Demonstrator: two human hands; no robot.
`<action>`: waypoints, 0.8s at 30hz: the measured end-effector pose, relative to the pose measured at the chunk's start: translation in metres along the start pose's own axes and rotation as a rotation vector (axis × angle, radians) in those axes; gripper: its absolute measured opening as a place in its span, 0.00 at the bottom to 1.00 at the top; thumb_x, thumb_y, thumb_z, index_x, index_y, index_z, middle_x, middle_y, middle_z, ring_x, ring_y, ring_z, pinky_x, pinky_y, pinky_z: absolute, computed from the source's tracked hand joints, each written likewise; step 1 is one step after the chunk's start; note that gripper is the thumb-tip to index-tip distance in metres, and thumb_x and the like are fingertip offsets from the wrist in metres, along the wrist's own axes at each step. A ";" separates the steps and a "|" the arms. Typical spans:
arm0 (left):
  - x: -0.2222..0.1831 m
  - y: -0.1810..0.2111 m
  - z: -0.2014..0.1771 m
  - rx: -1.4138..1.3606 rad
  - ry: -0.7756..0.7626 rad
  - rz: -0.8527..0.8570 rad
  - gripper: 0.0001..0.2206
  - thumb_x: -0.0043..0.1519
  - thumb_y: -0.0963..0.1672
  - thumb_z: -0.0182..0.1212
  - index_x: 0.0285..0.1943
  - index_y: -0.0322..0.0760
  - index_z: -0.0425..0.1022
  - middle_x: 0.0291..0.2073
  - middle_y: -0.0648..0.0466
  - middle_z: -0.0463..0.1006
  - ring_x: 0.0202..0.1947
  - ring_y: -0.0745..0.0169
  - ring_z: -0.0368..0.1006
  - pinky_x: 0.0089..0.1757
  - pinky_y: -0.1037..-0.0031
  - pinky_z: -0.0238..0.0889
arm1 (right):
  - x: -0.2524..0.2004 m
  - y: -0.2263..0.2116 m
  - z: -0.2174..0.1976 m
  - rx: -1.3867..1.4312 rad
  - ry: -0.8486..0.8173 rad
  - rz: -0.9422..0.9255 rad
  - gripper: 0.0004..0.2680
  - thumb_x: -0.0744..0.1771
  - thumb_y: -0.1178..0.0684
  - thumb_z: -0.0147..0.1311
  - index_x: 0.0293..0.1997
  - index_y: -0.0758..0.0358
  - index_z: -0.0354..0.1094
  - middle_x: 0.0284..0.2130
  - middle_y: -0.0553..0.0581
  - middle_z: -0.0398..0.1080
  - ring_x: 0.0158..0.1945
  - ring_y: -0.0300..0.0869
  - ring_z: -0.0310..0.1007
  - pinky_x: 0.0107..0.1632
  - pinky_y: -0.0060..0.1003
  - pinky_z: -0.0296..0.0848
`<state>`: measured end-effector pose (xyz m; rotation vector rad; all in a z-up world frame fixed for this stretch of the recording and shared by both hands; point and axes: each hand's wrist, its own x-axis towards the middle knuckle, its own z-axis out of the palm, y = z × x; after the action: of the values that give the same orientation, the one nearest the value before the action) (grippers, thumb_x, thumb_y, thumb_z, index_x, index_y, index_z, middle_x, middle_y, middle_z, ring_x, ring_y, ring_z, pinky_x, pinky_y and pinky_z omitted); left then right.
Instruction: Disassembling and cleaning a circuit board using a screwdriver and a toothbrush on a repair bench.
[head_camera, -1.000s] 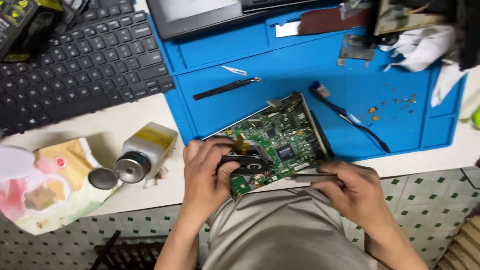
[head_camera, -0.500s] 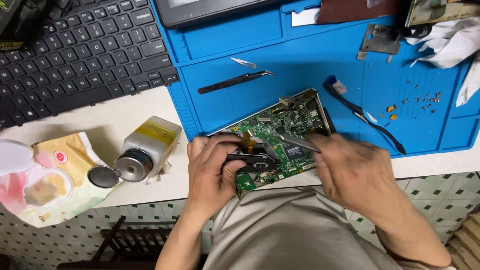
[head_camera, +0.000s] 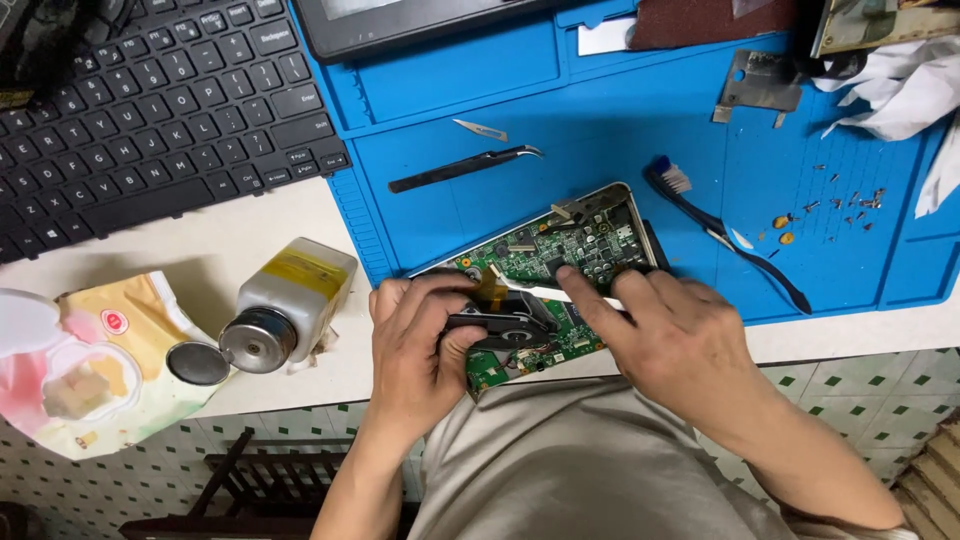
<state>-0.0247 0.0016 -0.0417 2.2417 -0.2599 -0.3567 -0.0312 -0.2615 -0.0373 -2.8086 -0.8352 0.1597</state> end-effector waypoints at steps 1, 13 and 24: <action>0.000 0.000 0.000 0.004 0.001 0.001 0.16 0.70 0.52 0.46 0.42 0.39 0.72 0.48 0.54 0.79 0.43 0.54 0.65 0.44 0.63 0.50 | -0.001 0.000 0.002 0.019 -0.008 -0.007 0.29 0.60 0.74 0.43 0.67 0.51 0.68 0.27 0.50 0.55 0.24 0.41 0.58 0.26 0.37 0.64; -0.002 0.001 -0.001 0.004 -0.006 -0.011 0.15 0.70 0.51 0.46 0.43 0.38 0.72 0.50 0.50 0.75 0.47 0.51 0.65 0.47 0.62 0.53 | 0.007 0.021 -0.007 0.027 -0.112 -0.134 0.27 0.65 0.71 0.52 0.71 0.47 0.62 0.28 0.47 0.60 0.24 0.39 0.61 0.25 0.37 0.65; -0.001 0.003 -0.002 -0.014 -0.006 -0.014 0.15 0.69 0.50 0.49 0.43 0.34 0.72 0.50 0.48 0.75 0.48 0.51 0.64 0.47 0.61 0.54 | 0.026 0.045 -0.015 0.044 -0.130 -0.256 0.27 0.61 0.70 0.53 0.66 0.49 0.68 0.30 0.46 0.65 0.25 0.40 0.64 0.23 0.36 0.67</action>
<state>-0.0252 0.0014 -0.0386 2.2301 -0.2445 -0.3720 0.0164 -0.2864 -0.0339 -2.6428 -1.1952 0.3184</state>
